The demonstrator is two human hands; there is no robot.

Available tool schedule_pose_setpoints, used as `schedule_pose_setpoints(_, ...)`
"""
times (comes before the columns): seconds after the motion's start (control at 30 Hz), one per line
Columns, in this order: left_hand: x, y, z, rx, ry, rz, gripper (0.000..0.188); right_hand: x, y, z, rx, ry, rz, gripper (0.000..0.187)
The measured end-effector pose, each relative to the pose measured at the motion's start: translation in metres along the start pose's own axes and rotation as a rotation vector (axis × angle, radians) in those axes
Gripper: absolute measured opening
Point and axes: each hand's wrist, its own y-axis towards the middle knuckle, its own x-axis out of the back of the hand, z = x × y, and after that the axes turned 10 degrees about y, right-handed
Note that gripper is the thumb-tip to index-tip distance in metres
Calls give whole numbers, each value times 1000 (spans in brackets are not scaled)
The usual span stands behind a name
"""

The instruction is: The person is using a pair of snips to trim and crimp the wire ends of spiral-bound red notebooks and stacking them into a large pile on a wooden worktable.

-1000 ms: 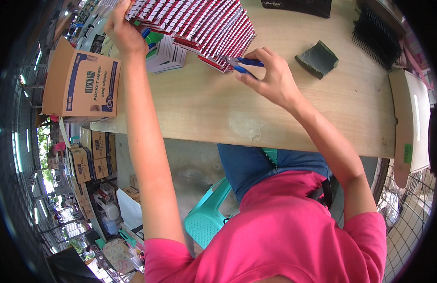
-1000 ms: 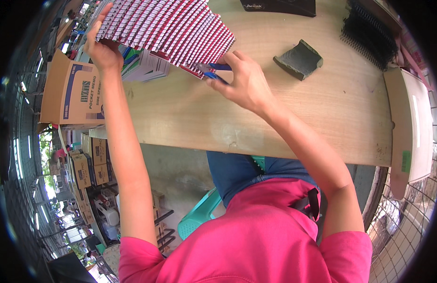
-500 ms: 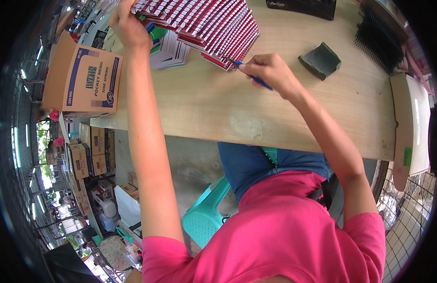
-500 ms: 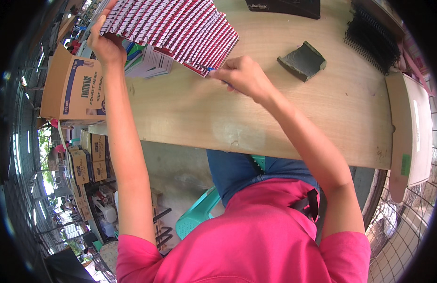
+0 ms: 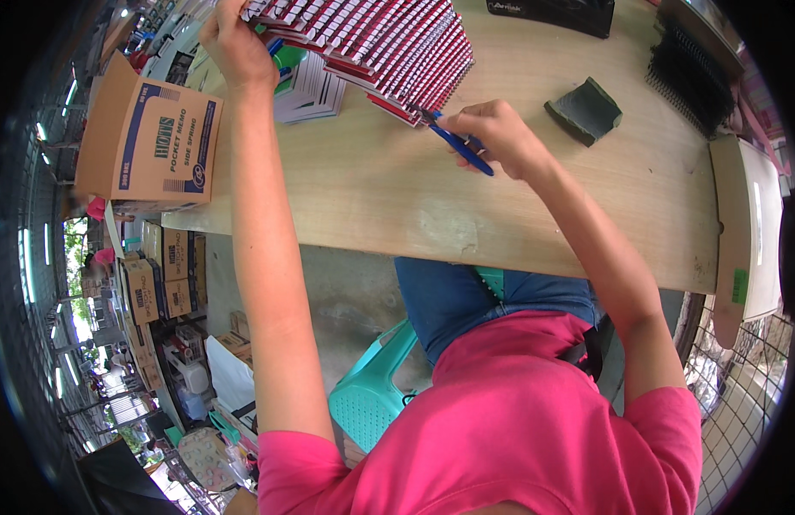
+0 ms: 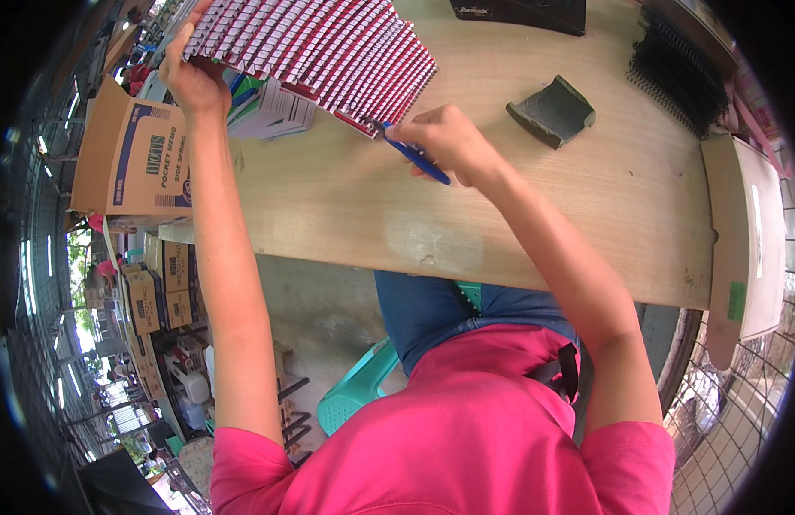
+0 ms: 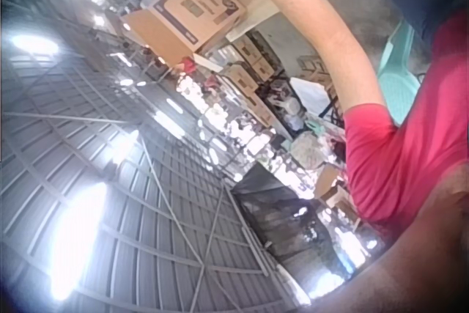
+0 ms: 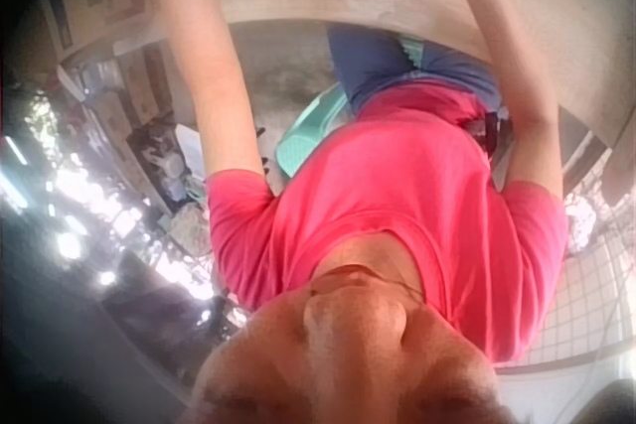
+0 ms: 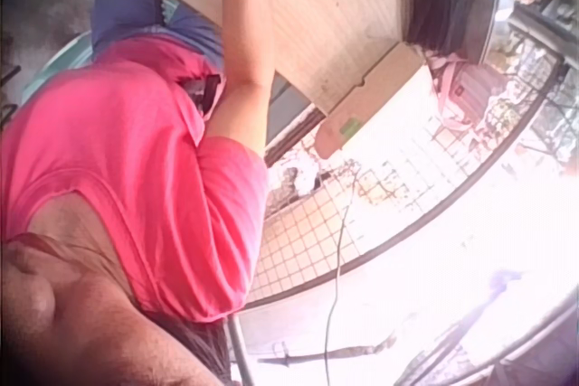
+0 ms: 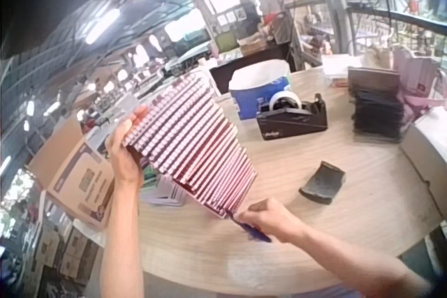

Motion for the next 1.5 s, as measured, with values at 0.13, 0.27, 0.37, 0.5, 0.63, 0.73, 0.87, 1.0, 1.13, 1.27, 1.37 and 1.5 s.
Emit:
schedule_pose_setpoints(0.13,1,3,3,0,-17,7,46,-6,-11,-8,457,-430,-144,34)
schedule_pose_setpoints(0.27,7,10,11,-43,-10,-4,44,-8,-15,-26,840,-769,-286,40)
schedule_pose_setpoints(0.37,6,10,11,-49,-7,1,44,-11,-14,-29,882,-843,-326,42)
schedule_pose_setpoints(0.5,3,7,10,-29,-1,-33,42,-12,-11,-21,779,-739,-286,32)
schedule_pose_setpoints(0.63,8,3,6,4,56,37,53,-1,-5,13,133,-346,-68,33)
schedule_pose_setpoints(0.73,-3,-1,-3,30,5,9,45,-1,-7,6,408,-506,-153,31)
schedule_pose_setpoints(0.87,0,1,-4,-19,22,6,45,0,-13,-21,803,-796,-284,37)
schedule_pose_setpoints(1.0,-1,1,-2,-13,20,10,45,-2,-11,-28,849,-850,-300,46)
schedule_pose_setpoints(1.13,-2,0,-3,1,13,0,45,2,-10,-30,879,-879,-295,46)
schedule_pose_setpoints(1.27,-3,-1,-4,27,1,-7,45,2,-6,-33,976,-906,-304,38)
schedule_pose_setpoints(1.37,-3,-1,-4,29,-10,-7,44,3,-5,-28,831,-766,-256,24)
schedule_pose_setpoints(1.5,1,0,-1,7,-33,-3,42,4,0,20,-7,-280,-56,25)
